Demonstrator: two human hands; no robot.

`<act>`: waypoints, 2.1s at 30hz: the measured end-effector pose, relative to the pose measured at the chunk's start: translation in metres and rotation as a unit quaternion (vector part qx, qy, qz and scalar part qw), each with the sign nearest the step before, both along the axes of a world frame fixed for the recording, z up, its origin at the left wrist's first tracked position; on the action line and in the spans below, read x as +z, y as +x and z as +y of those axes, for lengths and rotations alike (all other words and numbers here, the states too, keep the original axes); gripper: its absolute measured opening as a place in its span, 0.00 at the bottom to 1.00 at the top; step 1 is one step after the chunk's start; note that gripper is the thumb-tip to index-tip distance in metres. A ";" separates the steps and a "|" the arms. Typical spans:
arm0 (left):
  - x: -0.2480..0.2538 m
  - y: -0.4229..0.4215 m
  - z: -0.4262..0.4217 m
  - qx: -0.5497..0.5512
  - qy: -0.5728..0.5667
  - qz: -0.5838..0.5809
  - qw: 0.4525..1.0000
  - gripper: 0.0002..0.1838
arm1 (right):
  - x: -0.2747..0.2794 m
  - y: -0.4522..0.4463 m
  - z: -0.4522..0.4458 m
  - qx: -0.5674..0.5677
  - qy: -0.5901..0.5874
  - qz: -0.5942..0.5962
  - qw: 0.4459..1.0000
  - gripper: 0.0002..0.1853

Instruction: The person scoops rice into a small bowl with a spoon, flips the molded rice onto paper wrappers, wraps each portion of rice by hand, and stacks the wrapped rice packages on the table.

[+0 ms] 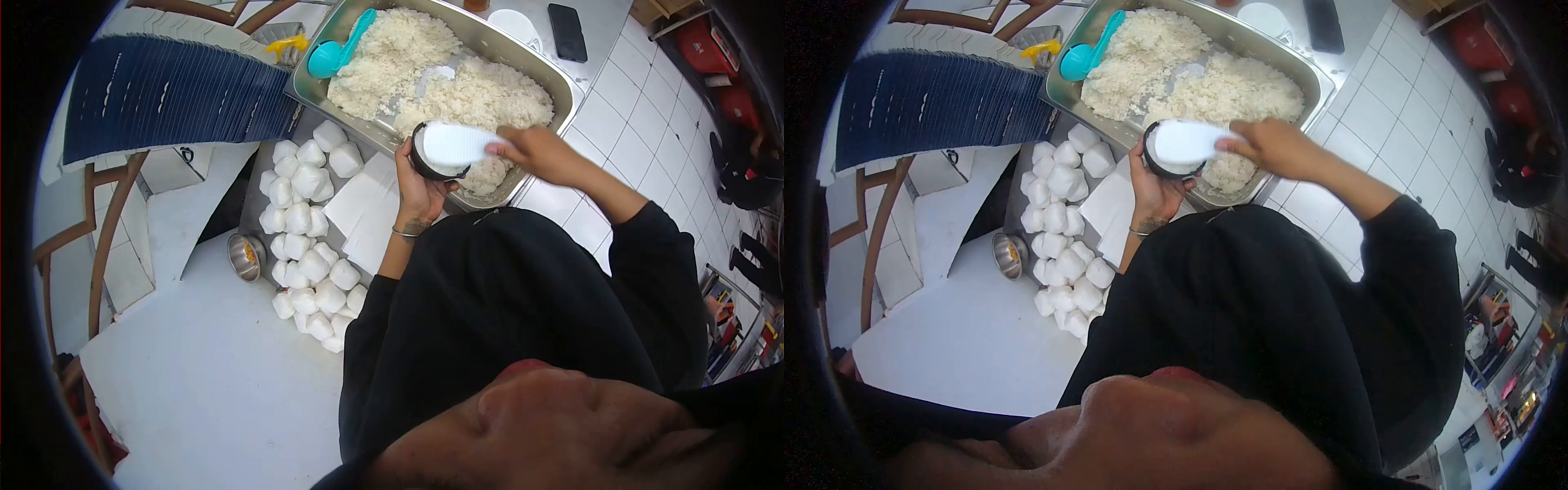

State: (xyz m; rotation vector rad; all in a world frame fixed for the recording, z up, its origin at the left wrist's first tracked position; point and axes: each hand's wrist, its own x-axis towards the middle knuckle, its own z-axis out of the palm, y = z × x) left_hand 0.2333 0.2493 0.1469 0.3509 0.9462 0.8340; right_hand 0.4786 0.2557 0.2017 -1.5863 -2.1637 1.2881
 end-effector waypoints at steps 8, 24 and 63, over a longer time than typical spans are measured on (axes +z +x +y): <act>0.002 -0.005 -0.001 0.053 0.035 -0.039 0.997 0.34 | -0.011 -0.023 -0.024 -0.046 -0.038 0.085 0.995 0.30; 0.000 0.005 -0.004 0.151 0.098 0.002 0.984 0.32 | -0.019 -0.014 -0.011 -0.144 -0.148 0.218 0.954 0.28; -0.137 -0.198 -0.214 0.163 0.351 0.643 0.661 0.29 | -0.148 -0.267 -0.117 0.061 0.321 0.037 0.944 0.39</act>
